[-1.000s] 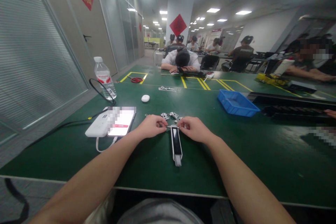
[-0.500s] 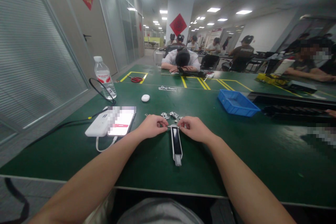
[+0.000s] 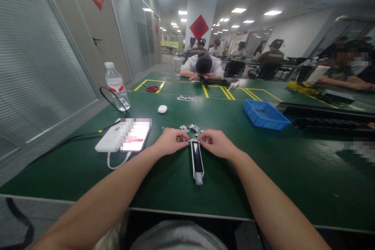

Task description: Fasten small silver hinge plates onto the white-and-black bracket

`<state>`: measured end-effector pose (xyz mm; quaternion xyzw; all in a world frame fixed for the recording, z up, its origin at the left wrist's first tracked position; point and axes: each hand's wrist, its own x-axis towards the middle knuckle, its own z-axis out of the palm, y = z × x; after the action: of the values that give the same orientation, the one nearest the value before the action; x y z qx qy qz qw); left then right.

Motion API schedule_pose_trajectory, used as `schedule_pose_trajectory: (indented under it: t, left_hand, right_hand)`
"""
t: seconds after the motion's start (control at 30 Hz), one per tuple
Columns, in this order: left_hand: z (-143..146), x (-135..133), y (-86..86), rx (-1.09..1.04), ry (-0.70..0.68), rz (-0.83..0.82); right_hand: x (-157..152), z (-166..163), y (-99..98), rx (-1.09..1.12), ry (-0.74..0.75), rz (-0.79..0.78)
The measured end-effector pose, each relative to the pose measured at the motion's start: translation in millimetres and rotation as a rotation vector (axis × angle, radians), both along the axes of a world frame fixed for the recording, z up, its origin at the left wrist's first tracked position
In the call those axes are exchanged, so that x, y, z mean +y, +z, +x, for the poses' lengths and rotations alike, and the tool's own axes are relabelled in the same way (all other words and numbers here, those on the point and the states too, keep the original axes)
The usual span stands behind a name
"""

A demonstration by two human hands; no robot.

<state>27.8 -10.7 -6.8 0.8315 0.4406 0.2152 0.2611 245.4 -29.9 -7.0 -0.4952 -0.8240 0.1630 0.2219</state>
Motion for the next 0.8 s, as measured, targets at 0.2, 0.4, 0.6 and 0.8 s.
schedule_pose_trajectory:
  t: [0.2,0.4,0.6,0.8]
  left_hand:
    - [-0.1,0.7,-2.7,-0.030,-0.027,0.024]
    - [0.3,1.5,-6.4,-0.038,-0.031,0.064]
    - [0.5,0.7,-6.4,-0.054,-0.029,0.081]
    - [0.3,0.6,-4.6,-0.038,-0.013,0.080]
  right_hand:
    - [0.3,0.3,0.7,-0.011,0.000,-0.013]
    - [0.0,-0.4,0.8,-0.006,0.000,-0.009]
    - [-0.3,-0.9,1.0,-0.003,-0.003,-0.022]
    - [1.5,-0.2,-0.3,-0.015,0.007,-0.016]
